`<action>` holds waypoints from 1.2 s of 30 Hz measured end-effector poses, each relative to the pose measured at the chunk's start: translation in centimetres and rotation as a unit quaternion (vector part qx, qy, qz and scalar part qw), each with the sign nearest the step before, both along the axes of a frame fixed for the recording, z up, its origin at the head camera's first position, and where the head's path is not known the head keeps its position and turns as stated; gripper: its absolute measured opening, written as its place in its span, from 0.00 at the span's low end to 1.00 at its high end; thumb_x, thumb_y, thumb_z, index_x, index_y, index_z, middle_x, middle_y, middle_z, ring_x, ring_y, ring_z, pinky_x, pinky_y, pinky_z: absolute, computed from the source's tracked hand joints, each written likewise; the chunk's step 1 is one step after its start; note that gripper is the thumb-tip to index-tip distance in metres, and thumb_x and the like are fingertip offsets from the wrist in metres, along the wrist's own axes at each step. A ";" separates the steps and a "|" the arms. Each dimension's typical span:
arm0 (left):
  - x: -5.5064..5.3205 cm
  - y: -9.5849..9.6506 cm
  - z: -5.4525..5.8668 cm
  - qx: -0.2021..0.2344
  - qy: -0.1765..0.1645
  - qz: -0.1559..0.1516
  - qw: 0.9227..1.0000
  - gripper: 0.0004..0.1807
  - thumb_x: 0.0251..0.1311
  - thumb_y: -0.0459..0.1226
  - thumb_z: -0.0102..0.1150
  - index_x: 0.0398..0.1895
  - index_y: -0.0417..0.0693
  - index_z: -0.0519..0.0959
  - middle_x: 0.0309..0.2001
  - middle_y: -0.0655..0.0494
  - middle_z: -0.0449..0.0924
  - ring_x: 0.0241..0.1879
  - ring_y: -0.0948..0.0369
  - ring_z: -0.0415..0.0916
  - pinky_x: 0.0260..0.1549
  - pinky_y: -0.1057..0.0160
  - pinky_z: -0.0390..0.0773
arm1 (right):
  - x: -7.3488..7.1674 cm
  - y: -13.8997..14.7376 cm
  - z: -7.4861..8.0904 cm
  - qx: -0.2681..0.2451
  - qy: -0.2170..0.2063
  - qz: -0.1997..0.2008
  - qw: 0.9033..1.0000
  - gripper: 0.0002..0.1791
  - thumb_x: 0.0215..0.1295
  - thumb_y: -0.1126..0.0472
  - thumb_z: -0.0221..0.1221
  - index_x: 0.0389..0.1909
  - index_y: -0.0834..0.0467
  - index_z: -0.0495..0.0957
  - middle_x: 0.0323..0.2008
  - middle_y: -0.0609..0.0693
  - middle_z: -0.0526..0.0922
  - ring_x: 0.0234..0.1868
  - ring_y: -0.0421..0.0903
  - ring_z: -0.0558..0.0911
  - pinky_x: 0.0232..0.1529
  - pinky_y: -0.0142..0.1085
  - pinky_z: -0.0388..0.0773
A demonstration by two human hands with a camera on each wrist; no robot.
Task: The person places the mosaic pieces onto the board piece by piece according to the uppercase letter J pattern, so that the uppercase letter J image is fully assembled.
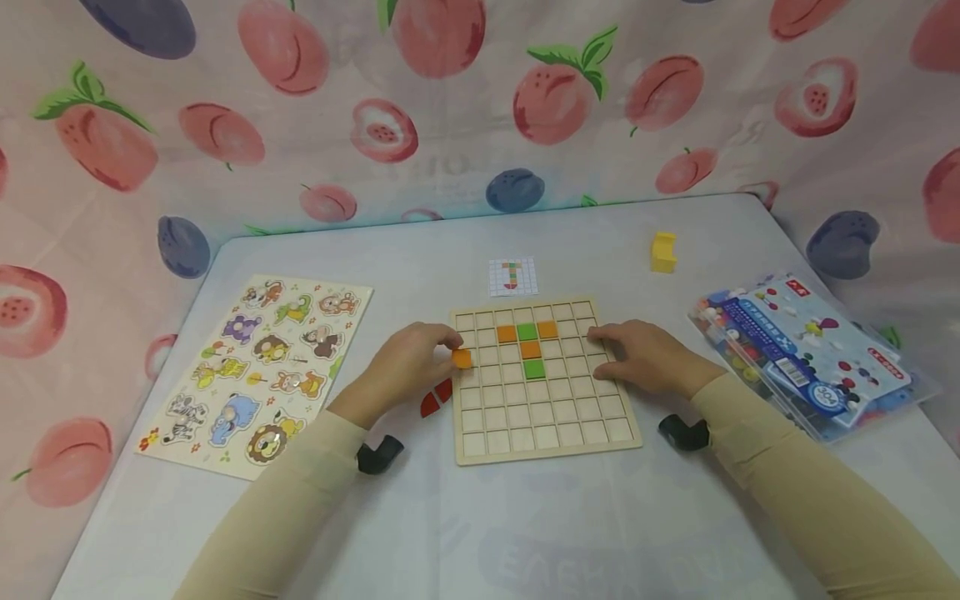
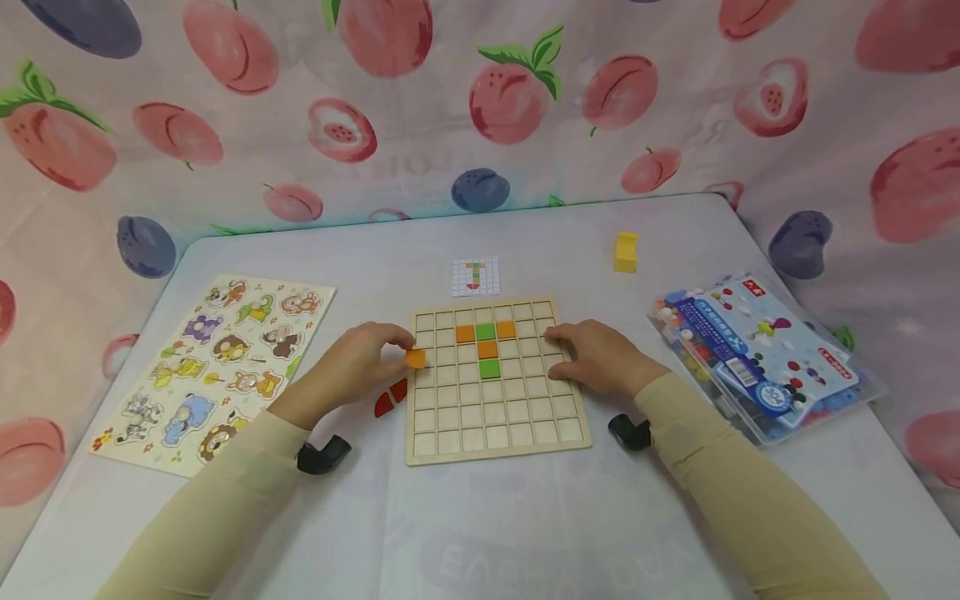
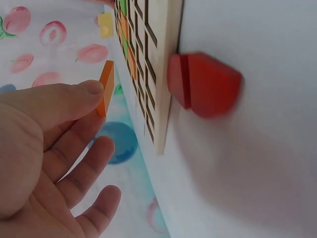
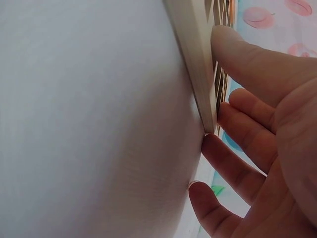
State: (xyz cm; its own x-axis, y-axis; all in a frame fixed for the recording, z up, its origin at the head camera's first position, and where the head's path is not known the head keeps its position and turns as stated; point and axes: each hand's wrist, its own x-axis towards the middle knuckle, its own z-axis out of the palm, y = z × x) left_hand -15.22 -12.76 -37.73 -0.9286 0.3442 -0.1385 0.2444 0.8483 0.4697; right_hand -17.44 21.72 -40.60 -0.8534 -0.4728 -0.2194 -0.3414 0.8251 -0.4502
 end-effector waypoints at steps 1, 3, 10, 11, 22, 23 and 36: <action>0.0 0.2 0.0 0.000 0.002 -0.004 1.000 0.14 0.62 0.35 0.65 0.52 0.47 0.83 0.50 0.55 0.82 0.56 0.54 0.74 0.58 0.53 0.74 | 0.0 0.0 0.0 0.001 0.000 -0.001 1.000 0.35 0.65 0.52 0.66 0.68 0.65 0.70 0.64 0.67 0.73 0.66 0.67 0.69 0.67 0.58 0.62; 0.1 0.5 0.0 0.001 0.003 -0.010 1.000 0.14 0.62 0.35 0.65 0.51 0.47 0.84 0.50 0.56 0.82 0.54 0.54 0.74 0.58 0.54 0.74 | 0.0 0.0 0.0 0.004 -0.001 -0.003 1.000 0.35 0.65 0.52 0.66 0.68 0.65 0.70 0.63 0.67 0.73 0.66 0.67 0.69 0.66 0.58 0.62; 0.6 1.6 -0.2 0.003 -0.002 -0.023 1.000 0.15 0.59 0.38 0.71 0.49 0.48 0.84 0.49 0.56 0.83 0.51 0.56 0.75 0.55 0.56 0.75 | 0.0 -0.1 -0.1 0.008 0.004 -0.002 1.000 0.35 0.65 0.52 0.66 0.68 0.65 0.70 0.63 0.67 0.73 0.66 0.67 0.69 0.66 0.59 0.63; 0.6 1.7 -0.2 0.004 -0.003 -0.024 1.000 0.15 0.59 0.39 0.71 0.49 0.48 0.84 0.49 0.56 0.83 0.50 0.56 0.75 0.54 0.56 0.75 | -0.1 -0.1 -0.1 0.008 0.004 -0.002 1.000 0.35 0.65 0.52 0.66 0.68 0.65 0.70 0.63 0.68 0.73 0.66 0.67 0.69 0.66 0.59 0.63; 1.0 3.5 -0.7 0.026 -0.021 -0.042 0.999 0.13 0.61 0.36 0.67 0.49 0.48 0.85 0.48 0.57 0.83 0.51 0.57 0.76 0.54 0.57 0.75 | -0.2 0.1 -0.4 0.003 0.002 -0.001 1.000 0.35 0.65 0.52 0.66 0.68 0.65 0.71 0.63 0.67 0.73 0.66 0.67 0.69 0.66 0.59 0.62; 1.0 3.6 -0.8 0.026 -0.017 -0.047 0.998 0.13 0.61 0.36 0.68 0.48 0.48 0.85 0.48 0.57 0.83 0.51 0.57 0.76 0.54 0.57 0.75 | -0.2 0.2 -0.4 0.002 0.002 -0.001 1.000 0.35 0.65 0.52 0.66 0.68 0.65 0.71 0.63 0.67 0.73 0.66 0.67 0.69 0.66 0.59 0.63; 1.5 4.8 -1.3 0.034 -0.010 -0.081 0.996 0.12 0.59 0.36 0.69 0.47 0.46 0.84 0.46 0.57 0.84 0.47 0.57 0.77 0.51 0.58 0.76 | -0.2 0.0 -0.2 0.003 0.001 -0.003 1.000 0.35 0.64 0.52 0.67 0.68 0.65 0.70 0.63 0.68 0.73 0.66 0.67 0.69 0.66 0.58 0.62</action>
State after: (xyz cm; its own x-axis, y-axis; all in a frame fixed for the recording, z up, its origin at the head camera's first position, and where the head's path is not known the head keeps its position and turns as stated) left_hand -13.70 -7.99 -39.01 -0.8577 0.4977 -0.1286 0.3645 0.7653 0.5305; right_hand -17.60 21.75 -40.82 -0.8570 -0.4655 -0.2208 -0.3363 0.8301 -0.4448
